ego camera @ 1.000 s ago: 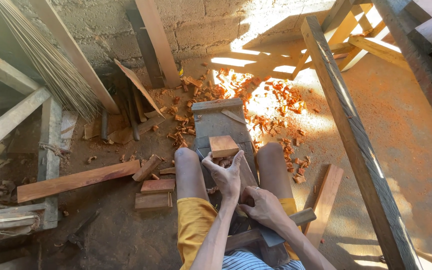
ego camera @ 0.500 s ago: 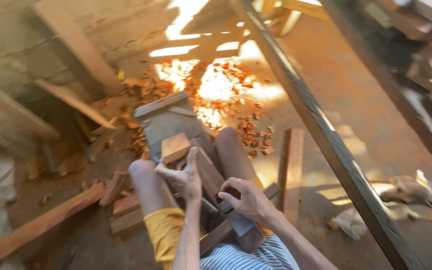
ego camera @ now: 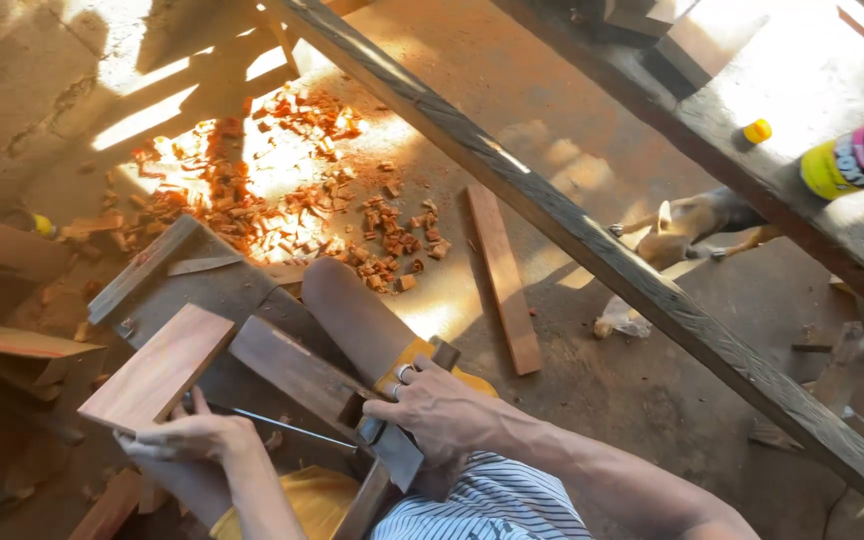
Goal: Shaving a wooden block using a hand plane and checking dimensions with a square.
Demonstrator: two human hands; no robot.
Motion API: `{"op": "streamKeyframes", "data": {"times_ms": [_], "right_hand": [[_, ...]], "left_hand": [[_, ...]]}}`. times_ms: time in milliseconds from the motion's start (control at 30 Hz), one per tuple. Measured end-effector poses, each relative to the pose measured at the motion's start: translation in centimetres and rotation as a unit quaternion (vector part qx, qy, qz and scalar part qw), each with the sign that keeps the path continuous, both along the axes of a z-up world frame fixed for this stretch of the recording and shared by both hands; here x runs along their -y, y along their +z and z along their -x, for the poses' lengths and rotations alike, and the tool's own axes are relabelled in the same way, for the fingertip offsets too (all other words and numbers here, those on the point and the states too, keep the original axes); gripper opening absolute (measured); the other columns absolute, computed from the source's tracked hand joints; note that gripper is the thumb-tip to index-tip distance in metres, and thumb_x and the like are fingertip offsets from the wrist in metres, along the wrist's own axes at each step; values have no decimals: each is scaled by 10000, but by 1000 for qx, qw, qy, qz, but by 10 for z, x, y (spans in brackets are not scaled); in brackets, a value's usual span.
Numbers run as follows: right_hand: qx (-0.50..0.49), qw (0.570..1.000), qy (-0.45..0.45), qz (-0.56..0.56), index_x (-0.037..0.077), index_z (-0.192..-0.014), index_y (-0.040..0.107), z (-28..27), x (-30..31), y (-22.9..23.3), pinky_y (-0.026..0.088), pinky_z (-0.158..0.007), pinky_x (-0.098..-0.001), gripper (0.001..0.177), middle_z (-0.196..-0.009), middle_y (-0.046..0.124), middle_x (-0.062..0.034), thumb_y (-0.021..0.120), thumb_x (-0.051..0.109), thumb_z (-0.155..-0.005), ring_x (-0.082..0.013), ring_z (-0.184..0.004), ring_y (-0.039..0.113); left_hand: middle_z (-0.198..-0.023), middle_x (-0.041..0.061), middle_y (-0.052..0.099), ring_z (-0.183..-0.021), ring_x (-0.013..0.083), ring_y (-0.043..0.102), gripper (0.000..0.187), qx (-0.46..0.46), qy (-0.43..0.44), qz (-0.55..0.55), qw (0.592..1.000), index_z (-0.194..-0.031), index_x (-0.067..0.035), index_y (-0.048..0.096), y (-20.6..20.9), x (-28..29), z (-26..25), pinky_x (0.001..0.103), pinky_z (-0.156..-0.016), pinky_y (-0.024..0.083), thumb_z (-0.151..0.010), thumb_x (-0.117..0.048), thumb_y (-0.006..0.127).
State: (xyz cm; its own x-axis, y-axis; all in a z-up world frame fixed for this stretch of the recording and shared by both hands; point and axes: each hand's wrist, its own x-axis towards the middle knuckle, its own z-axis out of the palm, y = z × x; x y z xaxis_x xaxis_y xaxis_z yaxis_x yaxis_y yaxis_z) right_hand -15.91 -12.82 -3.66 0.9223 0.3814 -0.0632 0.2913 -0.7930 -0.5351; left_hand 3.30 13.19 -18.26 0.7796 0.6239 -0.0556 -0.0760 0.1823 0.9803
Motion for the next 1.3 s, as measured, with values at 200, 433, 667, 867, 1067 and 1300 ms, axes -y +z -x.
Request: {"op": "streamKeyframes", "data": {"times_ms": [200,433,667,867,1067,1300], "right_hand": [[-136,985,102,11,127,-1237,542,-15,-8,-1,398,-756,-449,719,-819,652,-134,809,462,-659,-342,-777,646],[-23,992,118,22,49,-1319,530,-5,33,-17,461,-667,-448,754,-743,631,-116,770,543,-803,-341,-770,647],[99,969,182,132,96,-1362,585,34,101,-66,525,-719,-386,571,-696,610,-16,579,150,-794,-179,-651,642],[37,981,157,108,56,-1341,633,42,130,-71,536,-691,-335,602,-750,688,-2,593,224,-765,-151,-725,715],[57,998,-3,10,73,-1301,670,-17,93,-20,548,-742,-304,509,-646,704,63,663,265,-829,-56,-636,734],[170,982,-18,-80,52,-1238,664,-159,21,1,532,-779,-409,917,-842,731,-70,890,635,-568,-256,-773,727]], "left_hand": [[-1396,201,468,-1242,359,564,606,17,49,-139,989,-1442,-37,349,-56,-29,-85,502,-1004,500,-1037,-488,378],[-1299,229,607,-1201,353,589,421,-81,2,-275,958,-1320,3,523,-61,-17,-134,460,-1032,447,-1099,-318,363],[-1308,213,649,-1242,360,613,416,-6,-112,-290,951,-1331,29,559,-61,1,-141,434,-1046,473,-1136,-297,388],[-1340,191,666,-1308,329,589,450,-99,-98,-374,917,-1384,-28,580,-17,20,-105,432,-1141,461,-1105,-359,460],[-1618,321,203,-1505,512,199,911,-58,-180,-528,828,-1551,1,375,4,43,-39,604,-1212,196,-915,-594,641],[-1723,265,145,-1600,418,139,938,-106,-281,-328,896,-1595,-34,349,-2,10,-62,523,-1272,152,-975,-726,475]]}}
